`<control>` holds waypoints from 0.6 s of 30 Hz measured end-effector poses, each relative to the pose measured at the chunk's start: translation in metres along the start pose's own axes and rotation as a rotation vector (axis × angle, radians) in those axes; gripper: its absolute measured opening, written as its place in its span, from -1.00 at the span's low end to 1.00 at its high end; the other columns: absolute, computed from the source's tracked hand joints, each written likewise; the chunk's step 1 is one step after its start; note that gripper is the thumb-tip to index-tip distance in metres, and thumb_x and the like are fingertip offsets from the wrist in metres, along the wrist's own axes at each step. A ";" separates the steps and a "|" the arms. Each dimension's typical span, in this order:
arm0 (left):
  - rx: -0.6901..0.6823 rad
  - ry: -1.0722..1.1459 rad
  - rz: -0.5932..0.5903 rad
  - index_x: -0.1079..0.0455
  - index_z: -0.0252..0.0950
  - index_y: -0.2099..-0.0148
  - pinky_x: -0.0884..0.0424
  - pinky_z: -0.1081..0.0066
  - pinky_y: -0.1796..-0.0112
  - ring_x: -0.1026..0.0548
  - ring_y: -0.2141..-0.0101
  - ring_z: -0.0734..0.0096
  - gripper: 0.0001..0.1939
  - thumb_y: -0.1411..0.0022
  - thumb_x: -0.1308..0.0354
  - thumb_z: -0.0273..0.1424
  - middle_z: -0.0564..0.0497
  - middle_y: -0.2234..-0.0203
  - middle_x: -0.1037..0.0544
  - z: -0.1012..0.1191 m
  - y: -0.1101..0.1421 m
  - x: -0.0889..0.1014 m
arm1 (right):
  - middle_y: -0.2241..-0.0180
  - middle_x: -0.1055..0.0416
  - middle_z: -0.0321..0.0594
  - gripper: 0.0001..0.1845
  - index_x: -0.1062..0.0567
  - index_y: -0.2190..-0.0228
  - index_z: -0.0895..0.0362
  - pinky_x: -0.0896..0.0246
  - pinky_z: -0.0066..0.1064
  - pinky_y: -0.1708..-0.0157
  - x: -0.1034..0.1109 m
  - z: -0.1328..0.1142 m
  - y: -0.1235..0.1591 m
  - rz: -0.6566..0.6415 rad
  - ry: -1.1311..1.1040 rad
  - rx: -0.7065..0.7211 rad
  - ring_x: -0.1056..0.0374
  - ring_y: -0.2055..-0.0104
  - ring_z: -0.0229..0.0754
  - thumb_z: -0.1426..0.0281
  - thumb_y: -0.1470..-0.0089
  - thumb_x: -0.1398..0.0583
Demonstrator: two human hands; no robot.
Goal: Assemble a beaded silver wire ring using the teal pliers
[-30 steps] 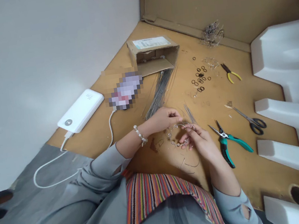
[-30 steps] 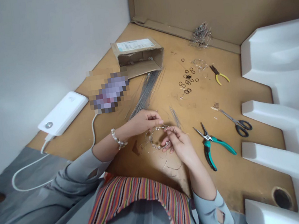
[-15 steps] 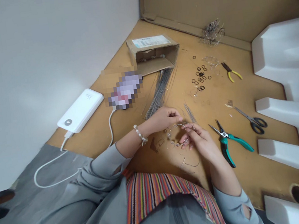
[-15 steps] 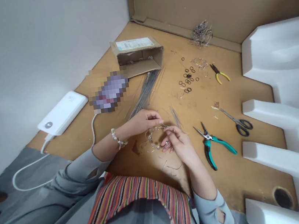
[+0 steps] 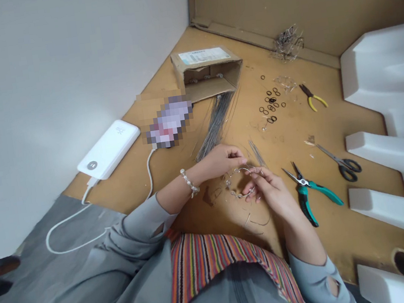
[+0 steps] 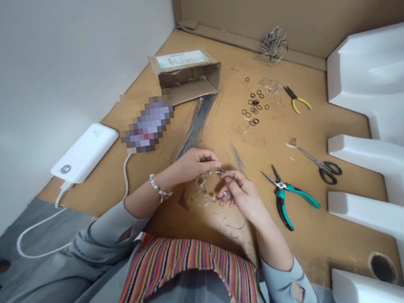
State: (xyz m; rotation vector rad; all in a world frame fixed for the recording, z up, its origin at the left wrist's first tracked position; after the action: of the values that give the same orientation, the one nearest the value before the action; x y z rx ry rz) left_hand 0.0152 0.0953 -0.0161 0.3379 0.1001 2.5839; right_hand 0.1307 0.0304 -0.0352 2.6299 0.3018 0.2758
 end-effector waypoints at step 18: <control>0.010 -0.015 -0.004 -0.41 -0.38 0.42 -0.19 0.54 0.48 -0.28 0.56 0.61 -0.75 -0.12 -0.12 -0.27 0.12 0.62 -0.37 0.002 0.001 0.000 | 0.56 -0.48 -0.31 -0.64 -0.32 0.25 0.10 -0.16 -0.47 0.65 0.001 0.002 -0.001 -0.014 -0.008 0.017 -0.41 0.61 -0.24 0.08 -0.06 -0.10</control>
State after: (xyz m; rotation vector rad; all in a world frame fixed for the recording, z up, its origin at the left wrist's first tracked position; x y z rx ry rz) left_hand 0.0153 0.0948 -0.0140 0.3605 0.1079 2.5775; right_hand 0.1316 0.0307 -0.0370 2.6438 0.3207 0.2587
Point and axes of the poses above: each hand's wrist, its own y-axis away from the middle knuckle, its own x-axis out of the back of the hand, z = x × y, the point moved 9 cm from there along -y, towards the middle knuckle
